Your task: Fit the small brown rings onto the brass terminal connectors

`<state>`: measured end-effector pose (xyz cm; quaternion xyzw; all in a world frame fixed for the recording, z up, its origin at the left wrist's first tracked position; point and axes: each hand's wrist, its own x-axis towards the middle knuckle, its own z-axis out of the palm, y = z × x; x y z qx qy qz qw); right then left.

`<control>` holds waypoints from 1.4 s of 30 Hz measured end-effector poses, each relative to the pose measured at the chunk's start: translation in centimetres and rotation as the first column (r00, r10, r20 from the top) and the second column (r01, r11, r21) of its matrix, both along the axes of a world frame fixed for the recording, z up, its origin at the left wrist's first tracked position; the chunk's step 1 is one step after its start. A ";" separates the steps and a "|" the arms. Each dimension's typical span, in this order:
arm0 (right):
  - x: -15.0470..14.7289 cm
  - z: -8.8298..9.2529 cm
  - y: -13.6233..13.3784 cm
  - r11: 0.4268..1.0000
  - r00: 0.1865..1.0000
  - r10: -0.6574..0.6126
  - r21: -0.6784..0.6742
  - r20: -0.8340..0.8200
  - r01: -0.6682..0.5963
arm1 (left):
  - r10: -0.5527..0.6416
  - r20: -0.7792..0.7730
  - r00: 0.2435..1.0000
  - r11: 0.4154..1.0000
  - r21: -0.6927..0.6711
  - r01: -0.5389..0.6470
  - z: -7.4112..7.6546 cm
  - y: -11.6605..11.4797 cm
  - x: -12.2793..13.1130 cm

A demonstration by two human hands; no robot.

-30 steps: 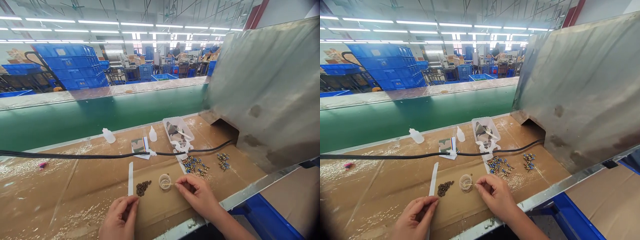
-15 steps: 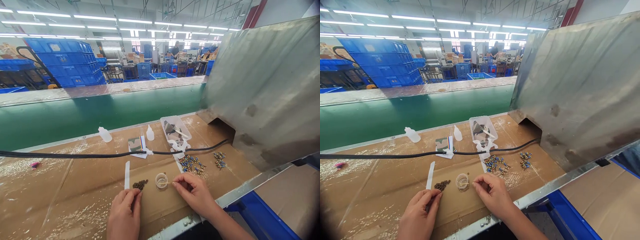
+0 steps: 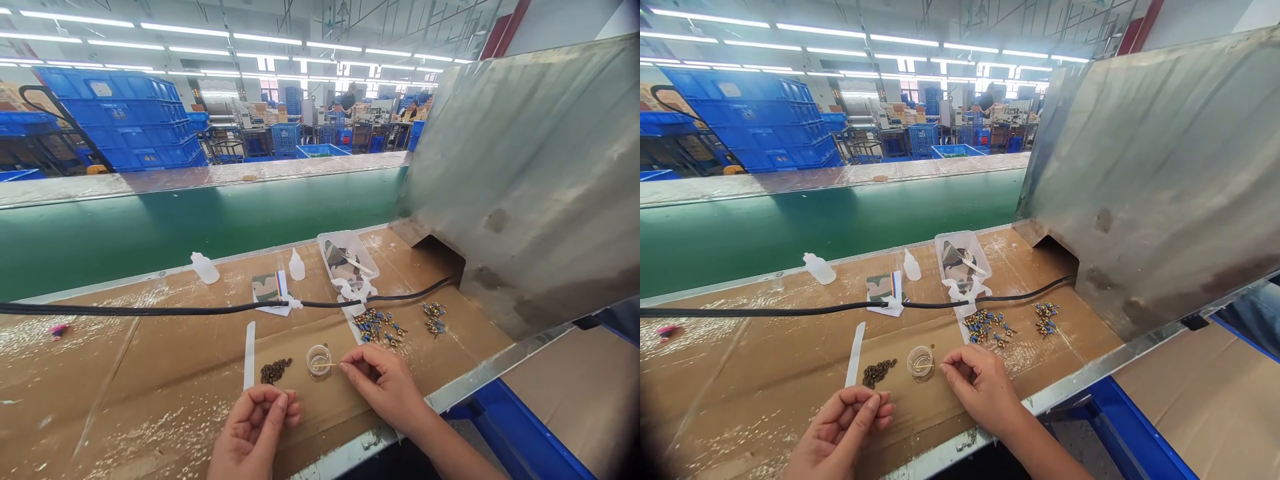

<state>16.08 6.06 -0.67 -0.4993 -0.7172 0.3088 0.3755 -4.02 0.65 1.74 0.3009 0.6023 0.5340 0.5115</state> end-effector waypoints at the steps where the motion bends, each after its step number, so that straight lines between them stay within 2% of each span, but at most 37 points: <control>1: 0.0 0.0 0.0 1.000 1.000 -0.002 -0.001 -0.001 0.002 | -0.004 0.096 0.995 0.999 -0.038 0.007 0.0 0.1 0.2; 4: 0.0 -0.1 0.0 1.000 1.000 -0.007 0.001 -0.001 0.007 | 0.018 0.247 0.969 0.995 -0.098 0.007 -0.4 0.3 0.6; 7: 0.0 0.0 0.0 1.000 1.000 -0.010 0.001 0.002 0.010 | 0.034 0.283 0.959 0.996 -0.091 -0.008 -0.9 0.3 0.9; 14: 0.0 0.1 0.0 1.000 1.000 -0.006 0.000 0.007 0.006 | 0.035 0.241 0.970 0.996 -0.089 -0.014 -1.6 0.4 1.3; 23: 0.0 0.1 0.0 1.000 1.000 -0.007 0.011 0.012 0.007 | 0.035 0.233 0.972 0.994 -0.107 -0.010 -1.1 0.4 1.3; 32: 0.0 0.1 -0.1 1.000 1.000 -0.002 0.024 0.022 0.002 | 0.031 0.174 0.984 0.996 -0.085 -0.016 -1.6 0.2 1.6; 42: -0.1 0.2 0.0 0.999 0.999 -0.009 0.037 0.044 0.007 | 0.037 0.159 0.987 0.995 -0.092 -0.022 -1.5 0.2 2.0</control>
